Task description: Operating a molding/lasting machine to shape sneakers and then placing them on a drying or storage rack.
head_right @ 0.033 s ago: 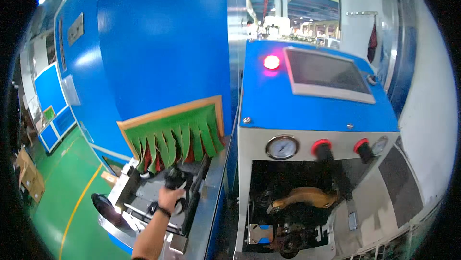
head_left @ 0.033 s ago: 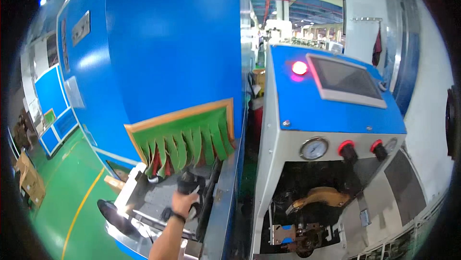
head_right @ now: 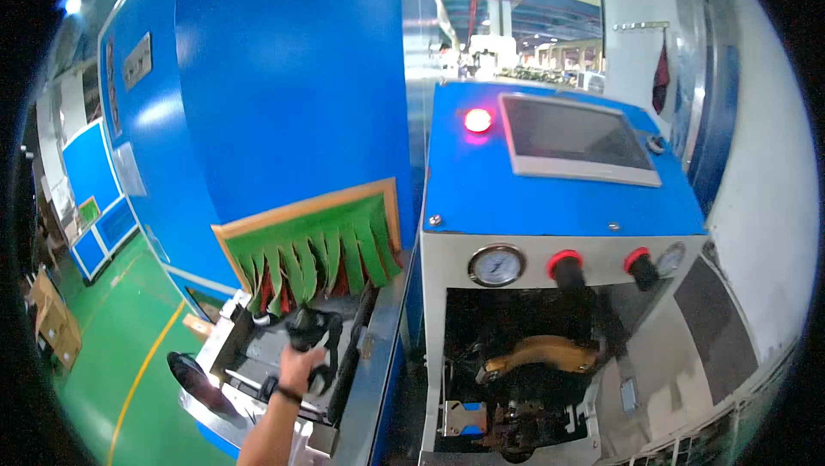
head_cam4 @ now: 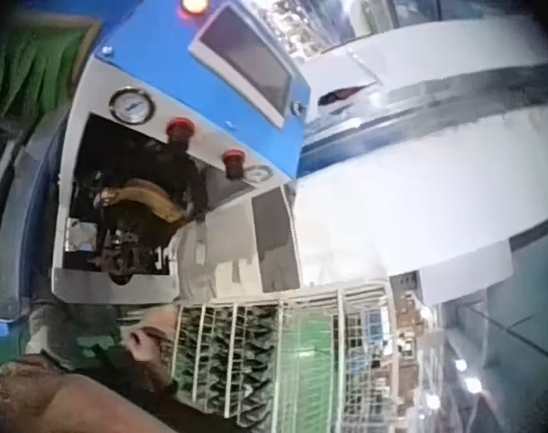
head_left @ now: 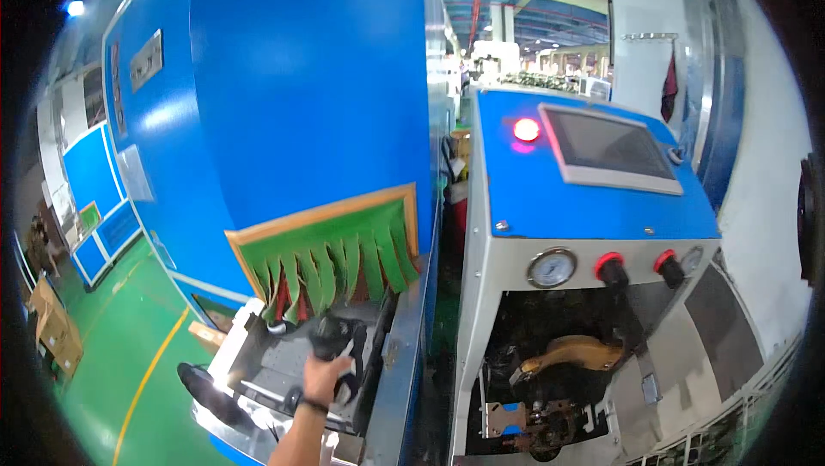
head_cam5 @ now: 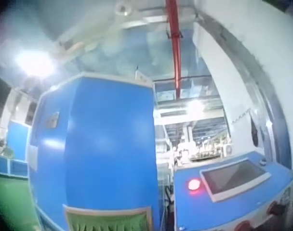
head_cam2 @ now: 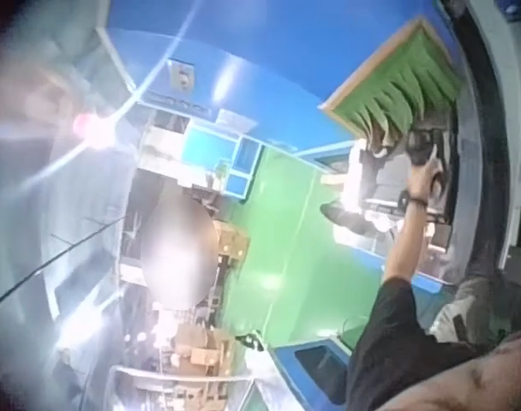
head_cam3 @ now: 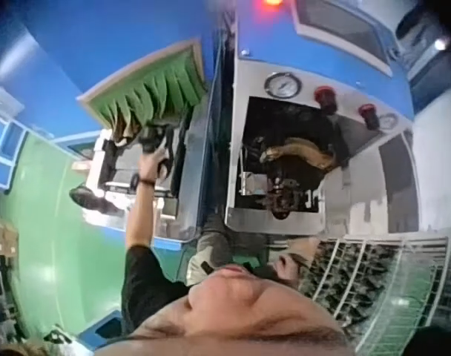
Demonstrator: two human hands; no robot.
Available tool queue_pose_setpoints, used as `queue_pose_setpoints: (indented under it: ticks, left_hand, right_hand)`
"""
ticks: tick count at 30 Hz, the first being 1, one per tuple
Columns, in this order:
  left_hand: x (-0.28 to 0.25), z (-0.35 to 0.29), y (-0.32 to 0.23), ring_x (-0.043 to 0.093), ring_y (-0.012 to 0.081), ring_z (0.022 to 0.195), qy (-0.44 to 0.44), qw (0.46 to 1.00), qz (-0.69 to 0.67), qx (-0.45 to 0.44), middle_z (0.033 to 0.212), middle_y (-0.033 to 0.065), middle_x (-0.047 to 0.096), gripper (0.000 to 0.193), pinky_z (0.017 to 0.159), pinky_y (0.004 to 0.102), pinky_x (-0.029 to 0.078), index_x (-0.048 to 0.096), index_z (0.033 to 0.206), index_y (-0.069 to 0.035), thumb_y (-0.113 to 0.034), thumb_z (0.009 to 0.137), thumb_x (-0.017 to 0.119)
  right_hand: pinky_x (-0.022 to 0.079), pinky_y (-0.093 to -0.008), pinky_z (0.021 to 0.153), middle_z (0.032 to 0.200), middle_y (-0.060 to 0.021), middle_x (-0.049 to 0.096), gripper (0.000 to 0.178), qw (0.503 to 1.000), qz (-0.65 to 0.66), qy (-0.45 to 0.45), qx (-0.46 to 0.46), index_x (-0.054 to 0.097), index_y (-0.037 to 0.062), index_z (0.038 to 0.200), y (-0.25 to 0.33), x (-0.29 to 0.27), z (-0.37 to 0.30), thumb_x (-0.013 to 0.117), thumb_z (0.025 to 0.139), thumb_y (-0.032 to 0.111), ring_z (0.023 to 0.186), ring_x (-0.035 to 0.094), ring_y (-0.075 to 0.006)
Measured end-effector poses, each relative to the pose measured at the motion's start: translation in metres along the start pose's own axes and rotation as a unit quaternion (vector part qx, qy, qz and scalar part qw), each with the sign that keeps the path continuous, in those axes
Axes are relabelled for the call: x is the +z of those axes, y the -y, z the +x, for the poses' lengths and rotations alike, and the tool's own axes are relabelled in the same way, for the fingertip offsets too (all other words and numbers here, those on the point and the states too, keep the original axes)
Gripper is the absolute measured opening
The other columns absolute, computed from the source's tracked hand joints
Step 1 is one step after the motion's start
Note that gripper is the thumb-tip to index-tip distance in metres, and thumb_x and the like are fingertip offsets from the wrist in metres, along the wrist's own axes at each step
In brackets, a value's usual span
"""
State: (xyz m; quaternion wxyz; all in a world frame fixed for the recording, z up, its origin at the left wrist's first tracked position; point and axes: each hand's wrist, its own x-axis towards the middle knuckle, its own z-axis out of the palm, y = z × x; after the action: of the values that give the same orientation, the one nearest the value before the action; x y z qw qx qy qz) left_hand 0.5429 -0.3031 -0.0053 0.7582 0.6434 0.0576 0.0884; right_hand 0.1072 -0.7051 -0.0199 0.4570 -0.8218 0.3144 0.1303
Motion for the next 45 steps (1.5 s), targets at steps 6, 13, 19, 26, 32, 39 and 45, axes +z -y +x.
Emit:
queue_pose_setpoints:
  ticks: [6,13,19,26,32,39,45]
  left_hand:
    - [-0.018,-0.246,-0.05,0.059,0.0134,0.062,0.157,0.964,0.019,-0.214,0.068,0.0036,0.06,0.025,0.052,0.0311,0.046,0.064,0.108,0.001,-0.006,0.088,0.051]
    - [0.104,-0.397,-0.045,0.057,0.0174,0.081,0.2,0.965,-0.048,-0.161,0.093,0.0059,0.064,0.03,0.073,0.033,0.047,0.062,0.11,0.002,-0.022,0.102,0.045]
    - [0.112,-0.433,0.017,0.055,0.0416,0.078,0.091,0.85,0.363,0.371,0.089,0.0209,0.058,0.017,0.068,0.051,0.044,0.056,0.095,0.002,-0.015,0.091,0.054]
    - [0.174,-0.399,-0.097,0.048,0.0201,0.059,0.076,0.943,-0.223,-0.236,0.062,0.0032,0.047,0.039,0.055,0.0372,0.039,0.052,0.07,-0.006,-0.029,0.101,0.048]
    - [0.132,-0.367,-0.066,0.048,0.0107,0.063,0.292,0.938,0.044,-0.182,0.063,-0.0004,0.05,0.042,0.059,0.0295,0.039,0.055,0.071,-0.004,-0.031,0.103,0.046]
    - [0.129,-0.372,-0.003,0.05,0.0103,0.069,0.381,0.902,0.053,-0.195,0.068,0.0033,0.053,0.032,0.063,0.0313,0.042,0.057,0.081,0.0,-0.025,0.099,0.055]
    - [0.121,-0.354,-0.01,0.056,0.0244,0.064,0.403,0.892,0.113,-0.17,0.069,0.0165,0.057,0.035,0.062,0.039,0.044,0.059,0.088,0.003,-0.03,0.098,0.055]
  right_hand:
    - [0.053,-0.0379,0.078,0.11,-0.0093,0.066,0.069,0.869,0.377,0.152,-0.284,0.038,0.0087,0.147,0.101,0.034,-0.01,0.074,0.089,0.02,0.091,0.065,-0.0227]
    - [0.054,-0.0327,0.07,0.11,-0.0163,0.062,0.073,0.817,0.332,0.199,-0.428,0.04,-0.0024,0.136,0.119,0.019,-0.042,0.077,0.082,0.028,0.075,0.066,-0.0228]
    - [0.046,-0.0513,0.098,0.138,-0.0361,0.044,0.103,0.854,0.0,-0.144,-0.5,0.022,-0.01,0.149,0.077,-0.011,-0.071,0.078,0.076,0.035,0.122,0.048,-0.0534]
    - [0.044,-0.0295,0.1,0.132,-0.011,0.057,0.091,0.812,0.549,0.084,-0.177,0.026,-0.0019,0.153,0.032,-0.072,0.007,0.066,0.072,0.01,0.114,0.058,-0.0195]
    - [0.042,-0.03,0.101,0.13,-0.0127,0.06,0.085,0.889,0.188,-0.045,-0.414,0.034,0.0047,0.152,0.183,-0.142,0.0,0.074,0.077,0.012,0.115,0.056,-0.015]
    - [0.051,-0.0405,0.087,0.109,-0.0285,0.066,0.085,0.93,-0.208,-0.056,-0.297,0.033,0.0111,0.152,0.274,-0.145,0.037,0.068,0.077,0.03,0.095,0.067,-0.0375]
    - [0.046,-0.0505,0.095,0.111,-0.04,0.057,0.088,0.898,-0.362,-0.088,-0.234,0.018,0.0097,0.155,0.283,-0.127,0.064,0.057,0.085,0.047,0.108,0.057,-0.0525]
